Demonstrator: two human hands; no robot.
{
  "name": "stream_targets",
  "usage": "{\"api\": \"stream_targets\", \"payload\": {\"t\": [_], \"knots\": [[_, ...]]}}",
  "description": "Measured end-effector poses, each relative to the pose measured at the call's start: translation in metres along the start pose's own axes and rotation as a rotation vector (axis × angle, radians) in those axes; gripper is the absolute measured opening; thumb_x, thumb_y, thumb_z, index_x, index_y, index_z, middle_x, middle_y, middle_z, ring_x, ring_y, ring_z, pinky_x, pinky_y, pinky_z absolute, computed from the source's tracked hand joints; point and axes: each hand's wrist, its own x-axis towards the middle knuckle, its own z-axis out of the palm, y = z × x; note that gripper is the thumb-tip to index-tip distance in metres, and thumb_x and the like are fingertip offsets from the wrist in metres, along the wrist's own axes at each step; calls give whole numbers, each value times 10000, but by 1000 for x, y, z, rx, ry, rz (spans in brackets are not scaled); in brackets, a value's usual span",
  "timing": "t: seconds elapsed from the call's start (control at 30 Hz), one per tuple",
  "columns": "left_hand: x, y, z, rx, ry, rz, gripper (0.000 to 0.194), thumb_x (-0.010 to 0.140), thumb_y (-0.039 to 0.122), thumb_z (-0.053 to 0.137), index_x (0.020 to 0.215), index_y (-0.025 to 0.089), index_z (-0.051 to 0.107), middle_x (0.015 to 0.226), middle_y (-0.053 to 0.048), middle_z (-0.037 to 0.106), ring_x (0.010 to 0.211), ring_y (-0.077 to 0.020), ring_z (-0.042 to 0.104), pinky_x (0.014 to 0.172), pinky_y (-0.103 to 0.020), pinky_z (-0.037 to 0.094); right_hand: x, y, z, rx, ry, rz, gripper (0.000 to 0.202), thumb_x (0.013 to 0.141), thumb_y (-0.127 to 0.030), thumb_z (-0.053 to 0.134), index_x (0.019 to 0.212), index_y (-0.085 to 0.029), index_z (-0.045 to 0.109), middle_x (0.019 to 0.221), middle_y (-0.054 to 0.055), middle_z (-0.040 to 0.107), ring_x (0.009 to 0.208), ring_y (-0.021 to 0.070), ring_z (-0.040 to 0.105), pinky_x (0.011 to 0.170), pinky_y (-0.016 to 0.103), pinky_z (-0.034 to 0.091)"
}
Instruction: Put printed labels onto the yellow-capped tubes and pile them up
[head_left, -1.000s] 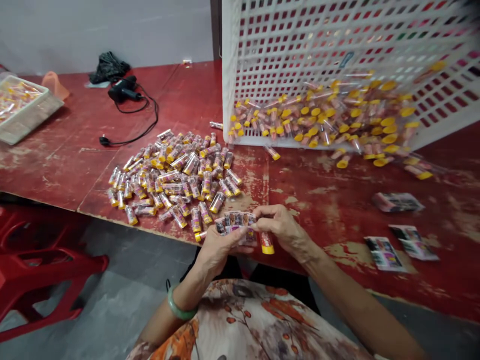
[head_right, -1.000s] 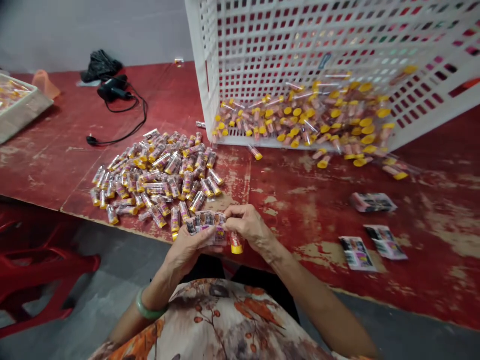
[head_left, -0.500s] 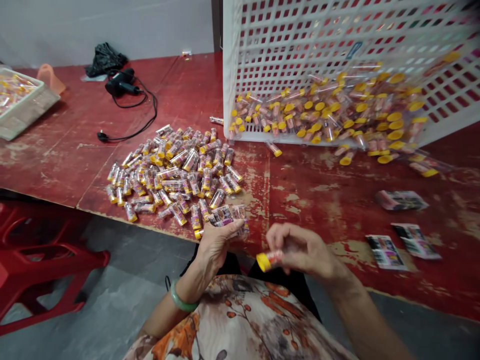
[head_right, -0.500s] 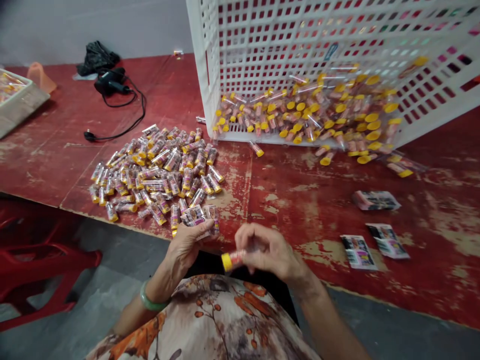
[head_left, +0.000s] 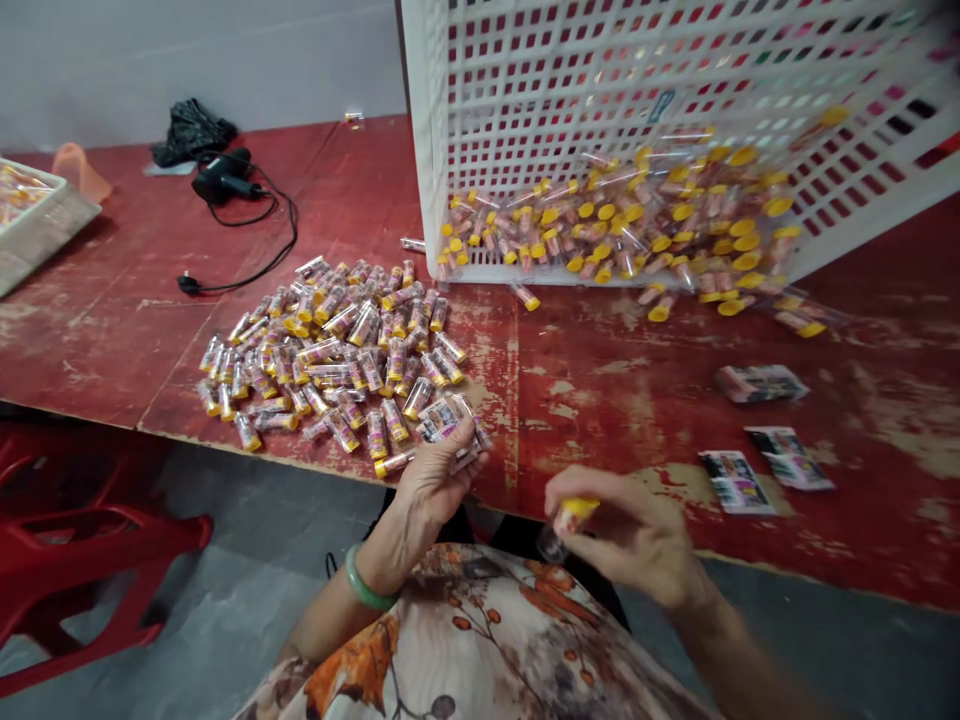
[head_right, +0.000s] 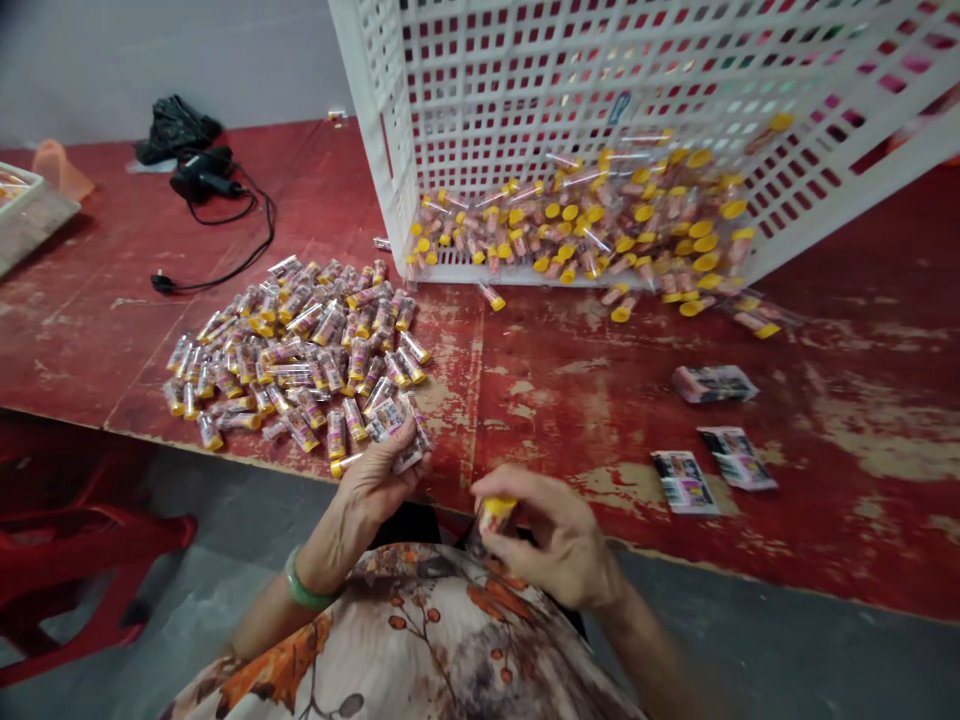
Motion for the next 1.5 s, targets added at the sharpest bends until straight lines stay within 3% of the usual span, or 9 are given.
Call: {"api": "stream_targets", "payload": {"t": [0.07, 0.13, 0.37, 0.57, 0.77, 0.9, 1.17, 1.37, 1.5], "knots": [[-1, -3, 3, -39, 20, -20, 206, 606, 76, 789, 724, 140, 632, 698, -2, 668, 613, -117, 617, 555, -222, 530, 4, -1, 9, 92, 318, -8, 282, 745, -164, 672, 981, -265, 556, 883, 46, 666, 754, 174, 644, 635, 293, 540], [-2, -6, 6, -58, 14, -40, 201, 616, 75, 784, 720, 138, 625, 701, 0, 665, 609, -113, 617, 550, -218, 533, 9, -2, 22, 125, 484, -33, 278, 735, -165, 683, 936, -258, 514, 902, 49, 671, 778, 182, 652, 637, 304, 551], [-10, -11, 9, -50, -46, -51, 191, 634, 114, 787, 732, 134, 624, 707, -6, 658, 608, -118, 622, 576, -237, 553, 17, 11, 44, 59, 632, -104, 297, 714, -178, 704, 905, -239, 485, 912, 54, 684, 824, 193, 672, 678, 336, 579], [-12, -15, 6, 3, -91, -35, 284, 549, 186, 847, 719, 121, 629, 701, -16, 667, 614, -137, 630, 565, -246, 552, 14, 18, 51, -193, 654, -115, 242, 714, -178, 715, 847, -241, 524, 998, 65, 667, 878, 191, 669, 743, 341, 573], [-9, -15, -2, 115, -137, 145, 400, 527, 274, 863, 806, 139, 611, 726, 1, 656, 601, -120, 619, 548, -238, 544, 14, 31, 59, -375, 615, -315, 353, 709, -132, 729, 973, -220, 512, 1019, 61, 671, 870, 177, 683, 708, 313, 592], [-6, -15, -6, 137, -180, 224, 385, 532, 264, 860, 799, 130, 616, 741, -6, 659, 608, -113, 614, 568, -232, 527, 17, 32, 58, -623, 630, -471, 366, 710, -125, 738, 972, -226, 503, 1024, 64, 680, 843, 167, 694, 667, 271, 594], [-5, -13, -8, 191, -213, 305, 348, 504, 225, 861, 775, 128, 665, 720, -14, 677, 612, -120, 606, 680, -279, 503, 22, 29, 64, -820, 642, -540, 378, 711, -122, 744, 998, -207, 512, 989, 82, 667, 808, 159, 687, 652, 247, 577], [-6, -15, -12, 252, -319, 262, 344, 528, 145, 846, 827, 125, 675, 743, -6, 673, 638, -104, 595, 681, -255, 497, 20, 38, 65, -826, 656, -555, 430, 694, -89, 744, 1044, -214, 526, 1022, 78, 662, 855, 163, 675, 685, 245, 554], [-10, -13, -11, 275, -310, 197, 365, 533, 171, 849, 845, 115, 669, 737, -16, 667, 615, -113, 599, 631, -254, 499, 16, 35, 60, -434, 530, -339, 362, 758, -158, 688, 1084, -199, 536, 1058, 104, 599, 942, 203, 627, 740, 320, 553]]}}
